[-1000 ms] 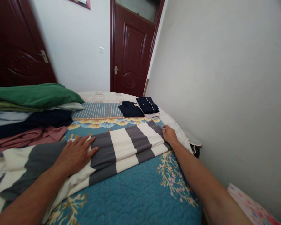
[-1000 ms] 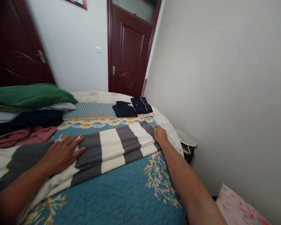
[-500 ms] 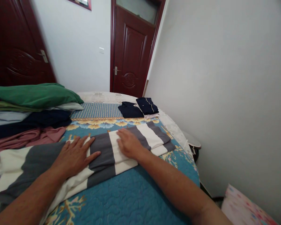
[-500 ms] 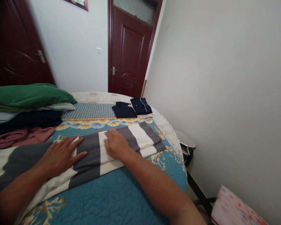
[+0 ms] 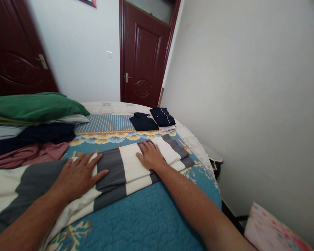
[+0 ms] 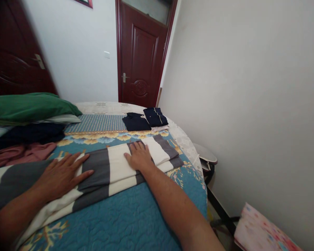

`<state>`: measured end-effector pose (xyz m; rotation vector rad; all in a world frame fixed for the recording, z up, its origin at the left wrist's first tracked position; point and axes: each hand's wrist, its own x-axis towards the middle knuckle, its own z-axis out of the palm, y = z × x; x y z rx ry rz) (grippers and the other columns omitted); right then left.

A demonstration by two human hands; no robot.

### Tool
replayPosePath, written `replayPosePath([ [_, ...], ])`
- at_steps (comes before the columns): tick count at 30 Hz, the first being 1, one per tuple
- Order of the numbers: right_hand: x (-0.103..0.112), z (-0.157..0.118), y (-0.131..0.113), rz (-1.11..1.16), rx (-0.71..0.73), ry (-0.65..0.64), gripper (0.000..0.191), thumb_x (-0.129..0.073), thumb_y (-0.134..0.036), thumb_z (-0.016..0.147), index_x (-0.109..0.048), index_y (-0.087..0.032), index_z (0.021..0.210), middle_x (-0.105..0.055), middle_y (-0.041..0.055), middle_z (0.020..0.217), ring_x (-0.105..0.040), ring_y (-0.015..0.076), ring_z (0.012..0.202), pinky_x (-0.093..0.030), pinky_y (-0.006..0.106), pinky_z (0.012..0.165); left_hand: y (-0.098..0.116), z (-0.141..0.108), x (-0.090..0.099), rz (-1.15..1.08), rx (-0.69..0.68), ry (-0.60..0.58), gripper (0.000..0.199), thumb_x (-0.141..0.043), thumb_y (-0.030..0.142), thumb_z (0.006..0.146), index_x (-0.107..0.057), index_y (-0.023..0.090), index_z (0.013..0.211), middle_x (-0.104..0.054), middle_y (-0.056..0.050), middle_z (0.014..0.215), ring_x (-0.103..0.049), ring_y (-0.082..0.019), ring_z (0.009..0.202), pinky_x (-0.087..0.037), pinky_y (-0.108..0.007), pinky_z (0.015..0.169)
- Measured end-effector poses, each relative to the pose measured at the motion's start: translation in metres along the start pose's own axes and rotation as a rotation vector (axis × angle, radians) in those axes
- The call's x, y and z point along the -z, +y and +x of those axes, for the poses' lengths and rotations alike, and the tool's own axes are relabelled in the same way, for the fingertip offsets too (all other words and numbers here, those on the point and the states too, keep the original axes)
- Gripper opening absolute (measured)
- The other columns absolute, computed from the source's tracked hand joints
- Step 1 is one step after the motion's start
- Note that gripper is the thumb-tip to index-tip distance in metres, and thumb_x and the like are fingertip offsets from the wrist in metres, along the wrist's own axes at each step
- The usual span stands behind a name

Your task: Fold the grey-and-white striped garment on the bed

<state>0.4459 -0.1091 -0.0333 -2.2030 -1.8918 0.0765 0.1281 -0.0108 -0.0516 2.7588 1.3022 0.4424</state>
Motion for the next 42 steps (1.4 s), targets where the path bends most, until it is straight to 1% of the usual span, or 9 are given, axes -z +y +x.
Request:
replayPosePath([
  [5,0.017,0.006,0.077,-0.093,-0.175,-0.035,0.07,-0.031,-0.062,0.11,-0.038,-0.025,0.168,-0.029,0.0091,0.178,-0.023,0.0307,0.164,-0.019,0.059,0.131,0.002,-0.003,0.005,0.098,0.064,-0.038,0.089,-0.039,0.075,0.096,-0.048,0.019,0.164,-0.044,-0.023,0.167,-0.03,-0.05,0.158,-0.017,-0.071,0.125],
  [9,0.023,0.007,0.126,-0.174,-0.298,-0.025,0.07,-0.027,-0.059,0.111,-0.035,-0.021,0.17,-0.027,0.012,0.178,-0.024,0.0319,0.163,-0.019,0.057,0.13,0.002,-0.004,0.012,0.097,0.269,-0.073,0.098,-0.034,0.085,0.092,-0.043,0.023,0.167,-0.035,-0.025,0.172,-0.023,-0.052,0.16,-0.01,-0.079,0.122],
  [13,0.023,0.004,0.148,-0.222,-0.402,-0.018,0.073,-0.025,-0.06,0.111,-0.036,-0.018,0.169,-0.032,0.0156,0.175,-0.032,0.0331,0.16,-0.023,0.058,0.129,0.004,-0.006,0.018,0.119,0.408,-0.086,0.108,-0.029,0.091,0.088,-0.043,0.019,0.167,-0.032,-0.031,0.172,-0.021,-0.053,0.161,-0.008,-0.083,0.119],
  [16,0.024,-0.001,0.145,-0.259,-0.45,0.023,0.072,-0.028,-0.058,0.111,-0.04,-0.015,0.166,-0.035,0.0208,0.173,-0.034,0.0366,0.158,-0.025,0.063,0.126,0.008,-0.008,0.02,0.115,0.413,-0.069,0.109,-0.029,0.09,0.089,-0.043,0.016,0.167,-0.034,-0.032,0.171,-0.021,-0.054,0.16,-0.007,-0.081,0.12],
  [21,0.023,-0.003,0.09,-0.275,-0.299,0.174,0.065,-0.036,-0.047,0.11,-0.041,-0.012,0.165,-0.031,0.0205,0.175,-0.02,0.0368,0.164,-0.017,0.067,0.128,0.015,-0.011,0.023,0.129,0.409,-0.062,0.108,-0.027,0.088,0.091,-0.041,0.014,0.168,-0.033,-0.033,0.17,-0.021,-0.055,0.16,-0.006,-0.08,0.12],
  [28,-0.011,-0.003,-0.078,0.064,0.354,0.058,0.061,-0.043,-0.049,0.11,-0.042,-0.022,0.164,-0.035,0.012,0.175,-0.025,0.0309,0.164,-0.02,0.063,0.131,0.011,-0.011,0.019,0.144,0.391,-0.051,0.106,-0.028,0.087,0.091,-0.042,0.013,0.167,-0.035,-0.035,0.169,-0.024,-0.054,0.159,-0.008,-0.08,0.12],
  [32,-0.023,0.012,-0.114,0.117,0.445,-0.022,0.069,-0.039,-0.065,0.109,-0.044,-0.022,0.163,-0.038,0.0104,0.173,-0.029,0.033,0.162,-0.02,0.067,0.13,0.007,-0.009,0.015,0.168,0.377,-0.033,0.105,-0.027,0.086,0.092,-0.044,0.014,0.166,-0.036,-0.035,0.168,-0.026,-0.054,0.158,-0.011,-0.081,0.119],
  [36,-0.017,0.029,-0.071,0.077,0.229,-0.021,0.07,-0.037,-0.065,0.109,-0.042,-0.022,0.164,-0.038,0.0129,0.173,-0.028,0.0346,0.162,-0.018,0.069,0.129,0.006,-0.008,0.016,0.174,0.367,-0.039,0.107,-0.025,0.088,0.09,-0.047,0.013,0.164,-0.039,-0.036,0.165,-0.027,-0.054,0.158,-0.013,-0.082,0.118],
  [42,0.009,0.026,0.055,-0.06,-0.197,-0.029,0.068,-0.033,-0.06,0.11,-0.04,-0.022,0.166,-0.031,0.0134,0.176,-0.024,0.0344,0.163,-0.019,0.067,0.128,0.006,-0.009,0.016,0.152,0.379,-0.032,0.107,-0.025,0.088,0.09,-0.046,0.014,0.165,-0.038,-0.034,0.167,-0.025,-0.054,0.158,-0.011,-0.081,0.119],
])
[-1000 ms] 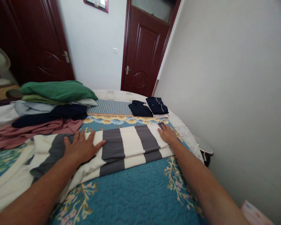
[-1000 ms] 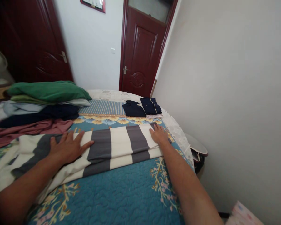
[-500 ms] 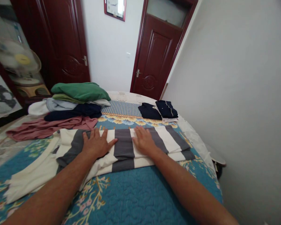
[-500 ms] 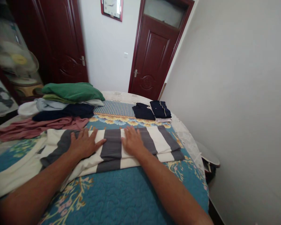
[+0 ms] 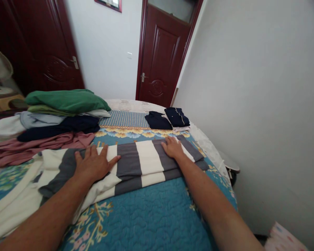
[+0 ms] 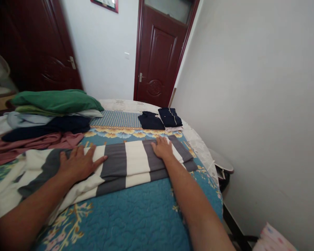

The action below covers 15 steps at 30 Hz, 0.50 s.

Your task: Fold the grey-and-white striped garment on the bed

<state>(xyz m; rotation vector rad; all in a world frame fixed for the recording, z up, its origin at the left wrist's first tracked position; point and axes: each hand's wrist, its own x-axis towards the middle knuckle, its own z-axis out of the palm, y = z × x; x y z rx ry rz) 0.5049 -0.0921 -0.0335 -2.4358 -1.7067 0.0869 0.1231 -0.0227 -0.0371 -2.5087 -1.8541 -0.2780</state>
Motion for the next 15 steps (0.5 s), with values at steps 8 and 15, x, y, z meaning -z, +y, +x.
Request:
replayPosePath([
  [8,0.025,-0.018,0.1,-0.113,-0.33,0.127,0.063,-0.027,-0.047,0.112,-0.053,-0.011,0.156,-0.048,0.0254,0.163,-0.042,0.0387,0.152,-0.031,0.066,0.122,0.001,0.001,0.001,-0.007,0.009,-0.012,0.11,-0.025,0.091,0.089,-0.047,0.015,0.165,-0.038,-0.035,0.167,-0.026,-0.055,0.158,-0.009,-0.08,0.12],
  [15,0.014,-0.059,0.026,-0.01,-0.039,0.388,0.051,-0.035,-0.037,0.111,-0.056,-0.018,0.153,-0.046,0.0164,0.167,-0.033,0.0302,0.159,-0.023,0.059,0.128,0.005,-0.001,0.005,-0.005,0.005,-0.001,0.107,-0.025,0.087,0.09,-0.047,0.014,0.164,-0.04,-0.035,0.165,-0.027,-0.054,0.158,-0.011,-0.081,0.119],
])
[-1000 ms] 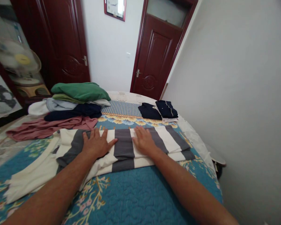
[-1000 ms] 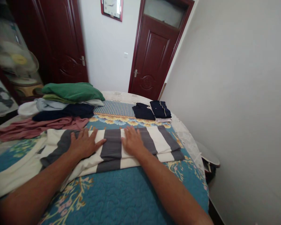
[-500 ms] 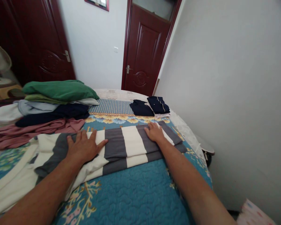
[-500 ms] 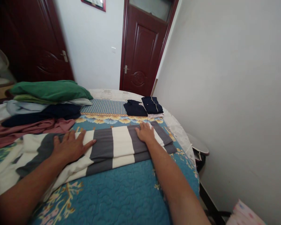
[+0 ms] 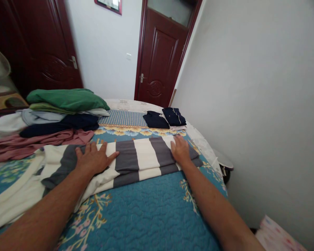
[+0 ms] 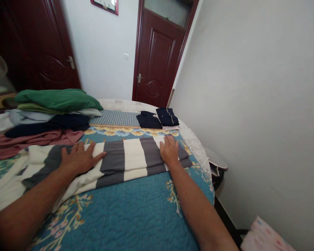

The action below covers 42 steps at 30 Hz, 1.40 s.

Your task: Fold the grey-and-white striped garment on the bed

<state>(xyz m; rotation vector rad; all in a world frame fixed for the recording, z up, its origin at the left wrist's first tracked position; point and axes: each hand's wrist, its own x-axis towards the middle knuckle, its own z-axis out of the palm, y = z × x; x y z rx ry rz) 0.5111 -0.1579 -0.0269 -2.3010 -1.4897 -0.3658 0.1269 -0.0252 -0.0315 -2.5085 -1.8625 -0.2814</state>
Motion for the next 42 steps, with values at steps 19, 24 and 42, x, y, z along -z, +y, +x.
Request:
replayPosePath([
  [19,0.007,-0.031,0.099,-0.089,-0.535,-0.234,0.072,-0.026,-0.058,0.105,-0.054,-0.019,0.158,-0.048,0.0265,0.161,-0.044,0.0473,0.149,-0.03,0.078,0.114,-0.045,-0.01,0.05,-0.425,-0.148,-0.154,0.08,-0.044,0.068,0.095,-0.06,0.014,0.152,-0.062,-0.02,0.154,-0.058,-0.034,0.141,-0.043,-0.043,0.118],
  [24,-0.003,-0.031,0.101,-0.046,-0.26,0.16,0.055,-0.037,-0.044,0.102,-0.073,-0.014,0.133,-0.069,0.0269,0.132,-0.06,0.0435,0.131,-0.045,0.067,0.109,-0.072,-0.062,0.076,-0.384,-0.107,-0.111,0.07,-0.054,0.075,0.09,-0.075,0.02,0.128,-0.08,-0.014,0.116,-0.074,-0.033,0.104,-0.054,-0.038,0.089],
  [42,0.004,-0.085,-0.158,0.727,0.664,-0.088,0.074,-0.066,-0.031,0.094,-0.043,-0.023,0.164,-0.06,0.0162,0.152,-0.055,0.0321,0.143,-0.043,0.056,0.123,-0.079,-0.107,0.084,-1.138,-0.306,-0.263,0.03,-0.076,0.04,0.083,-0.071,0.02,0.105,-0.072,-0.002,0.096,-0.065,-0.019,0.085,-0.049,-0.028,0.075],
])
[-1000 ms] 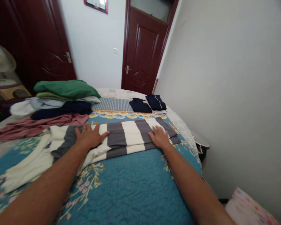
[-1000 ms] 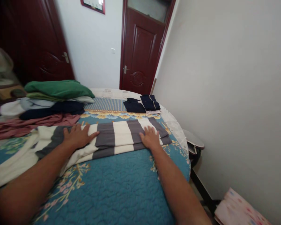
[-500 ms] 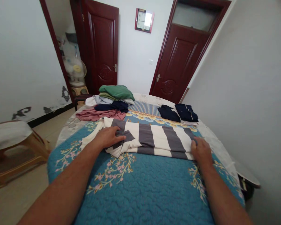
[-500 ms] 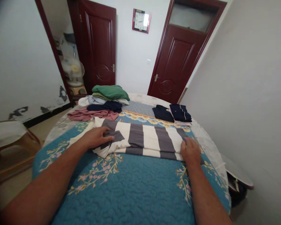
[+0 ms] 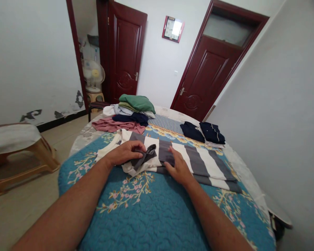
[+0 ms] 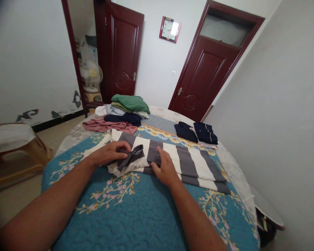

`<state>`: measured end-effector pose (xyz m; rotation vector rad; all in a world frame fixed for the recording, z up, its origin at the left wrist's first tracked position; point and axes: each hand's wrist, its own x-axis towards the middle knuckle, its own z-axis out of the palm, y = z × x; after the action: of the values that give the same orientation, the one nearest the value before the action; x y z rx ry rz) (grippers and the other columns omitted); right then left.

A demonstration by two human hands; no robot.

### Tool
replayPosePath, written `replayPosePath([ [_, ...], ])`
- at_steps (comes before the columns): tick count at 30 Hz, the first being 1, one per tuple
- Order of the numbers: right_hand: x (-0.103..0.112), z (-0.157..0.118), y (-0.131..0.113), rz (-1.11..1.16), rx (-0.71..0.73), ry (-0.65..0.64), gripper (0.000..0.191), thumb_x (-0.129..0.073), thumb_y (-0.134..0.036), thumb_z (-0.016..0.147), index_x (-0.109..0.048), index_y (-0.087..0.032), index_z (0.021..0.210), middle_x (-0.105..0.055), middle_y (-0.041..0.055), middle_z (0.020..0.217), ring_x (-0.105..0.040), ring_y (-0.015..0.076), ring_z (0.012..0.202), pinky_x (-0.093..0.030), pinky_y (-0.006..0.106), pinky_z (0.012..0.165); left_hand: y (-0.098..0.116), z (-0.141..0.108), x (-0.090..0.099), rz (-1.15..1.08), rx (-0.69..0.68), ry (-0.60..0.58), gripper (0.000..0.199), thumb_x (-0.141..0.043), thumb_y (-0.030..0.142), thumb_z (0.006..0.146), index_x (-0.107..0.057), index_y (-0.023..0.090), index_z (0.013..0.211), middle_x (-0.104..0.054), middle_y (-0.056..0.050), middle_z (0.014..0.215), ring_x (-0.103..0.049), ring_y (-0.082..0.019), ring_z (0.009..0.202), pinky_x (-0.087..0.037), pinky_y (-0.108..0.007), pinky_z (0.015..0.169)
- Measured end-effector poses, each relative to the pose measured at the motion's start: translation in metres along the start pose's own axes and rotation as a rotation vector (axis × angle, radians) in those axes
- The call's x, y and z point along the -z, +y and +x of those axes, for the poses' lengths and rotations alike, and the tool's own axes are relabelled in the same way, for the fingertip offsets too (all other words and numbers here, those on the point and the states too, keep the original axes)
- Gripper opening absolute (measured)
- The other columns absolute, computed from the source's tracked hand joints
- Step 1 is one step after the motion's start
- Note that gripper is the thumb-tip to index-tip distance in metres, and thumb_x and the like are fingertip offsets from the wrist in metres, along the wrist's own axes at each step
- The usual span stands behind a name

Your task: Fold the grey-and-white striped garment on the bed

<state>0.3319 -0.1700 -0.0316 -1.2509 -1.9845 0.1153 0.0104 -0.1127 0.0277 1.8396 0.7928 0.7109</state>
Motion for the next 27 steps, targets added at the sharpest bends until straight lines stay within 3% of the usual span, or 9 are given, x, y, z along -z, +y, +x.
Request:
replayPosePath([
  [2,-0.016,0.013,-0.02,0.145,-0.027,-0.081,0.089,-0.073,-0.032,0.088,-0.035,-0.025,0.168,-0.059,0.0148,0.154,-0.055,0.0314,0.143,-0.044,0.054,0.122,-0.005,0.002,-0.005,-0.154,0.001,-0.036,0.035,-0.08,0.039,0.081,-0.07,0.019,0.107,-0.072,-0.002,0.097,-0.065,-0.017,0.082,-0.048,-0.026,0.071],
  [4,-0.029,0.023,-0.036,0.295,-0.075,-0.125,0.088,-0.076,-0.031,0.085,-0.039,-0.026,0.165,-0.066,0.012,0.146,-0.063,0.0291,0.133,-0.049,0.049,0.115,-0.01,0.006,-0.011,-0.245,0.002,-0.058,0.039,-0.083,0.039,0.079,-0.071,0.019,0.11,-0.073,-0.003,0.099,-0.066,-0.017,0.082,-0.049,-0.027,0.072],
  [6,-0.038,0.029,-0.046,0.444,-0.151,-0.116,0.064,-0.073,-0.032,0.088,-0.058,-0.024,0.15,-0.075,0.0078,0.125,-0.071,0.0255,0.113,-0.055,0.042,0.102,-0.014,0.008,-0.015,-0.284,0.004,-0.032,0.042,-0.083,0.039,0.079,-0.071,0.018,0.113,-0.075,-0.005,0.102,-0.068,-0.018,0.086,-0.052,-0.029,0.076],
  [8,-0.042,0.03,-0.048,0.577,-0.258,-0.046,0.033,-0.069,-0.038,0.092,-0.071,-0.022,0.12,-0.077,0.0041,0.102,-0.072,0.0225,0.093,-0.057,0.036,0.088,-0.014,0.009,-0.013,-0.28,0.007,0.042,0.047,-0.081,0.044,0.082,-0.072,0.018,0.121,-0.076,-0.008,0.11,-0.071,-0.022,0.095,-0.054,-0.032,0.083],
  [11,-0.042,0.027,-0.039,0.7,-0.406,0.104,0.022,-0.068,-0.043,0.091,-0.07,-0.022,0.099,-0.075,0.0024,0.091,-0.068,0.022,0.087,-0.054,0.033,0.081,-0.013,0.005,-0.002,-0.153,0.02,0.099,0.058,-0.076,0.052,0.086,-0.07,0.02,0.135,-0.075,-0.012,0.131,-0.07,-0.03,0.118,-0.055,-0.038,0.098],
  [17,-0.037,0.016,-0.02,0.711,-0.485,0.176,0.025,-0.068,-0.043,0.089,-0.069,-0.022,0.102,-0.072,0.0009,0.092,-0.064,0.0218,0.086,-0.05,0.033,0.08,-0.022,0.005,0.005,0.029,0.12,0.165,0.079,-0.091,0.046,0.069,-0.07,0.021,0.141,-0.074,-0.013,0.139,-0.067,-0.039,0.131,-0.054,-0.043,0.107],
  [20,-0.036,0.016,-0.023,0.672,-0.478,0.216,0.025,-0.068,-0.046,0.091,-0.067,-0.023,0.099,-0.068,-0.0009,0.085,-0.06,0.0203,0.08,-0.048,0.031,0.075,-0.027,0.01,0.002,-0.128,0.038,0.289,0.071,-0.085,0.046,0.078,-0.069,0.019,0.142,-0.069,-0.013,0.148,-0.064,-0.037,0.136,-0.051,-0.043,0.113],
  [24,-0.034,0.018,-0.035,0.635,-0.419,0.252,0.029,-0.067,-0.05,0.093,-0.066,-0.023,0.103,-0.068,-0.0011,0.084,-0.061,0.0196,0.08,-0.048,0.03,0.075,-0.029,0.013,0.001,-0.457,-0.047,0.374,0.08,-0.083,0.046,0.082,-0.057,0.021,0.154,-0.075,-0.014,0.137,-0.073,-0.033,0.122,-0.057,-0.042,0.104],
  [27,-0.033,0.018,-0.043,0.68,-0.373,0.133,0.035,-0.07,-0.048,0.091,-0.067,-0.023,0.115,-0.074,0.0017,0.096,-0.066,0.0211,0.087,-0.051,0.031,0.079,-0.029,0.015,-0.001,-0.558,-0.056,0.413,0.079,-0.086,0.042,0.08,-0.059,0.021,0.152,-0.077,-0.013,0.133,-0.076,-0.03,0.112,-0.059,-0.038,0.097],
])
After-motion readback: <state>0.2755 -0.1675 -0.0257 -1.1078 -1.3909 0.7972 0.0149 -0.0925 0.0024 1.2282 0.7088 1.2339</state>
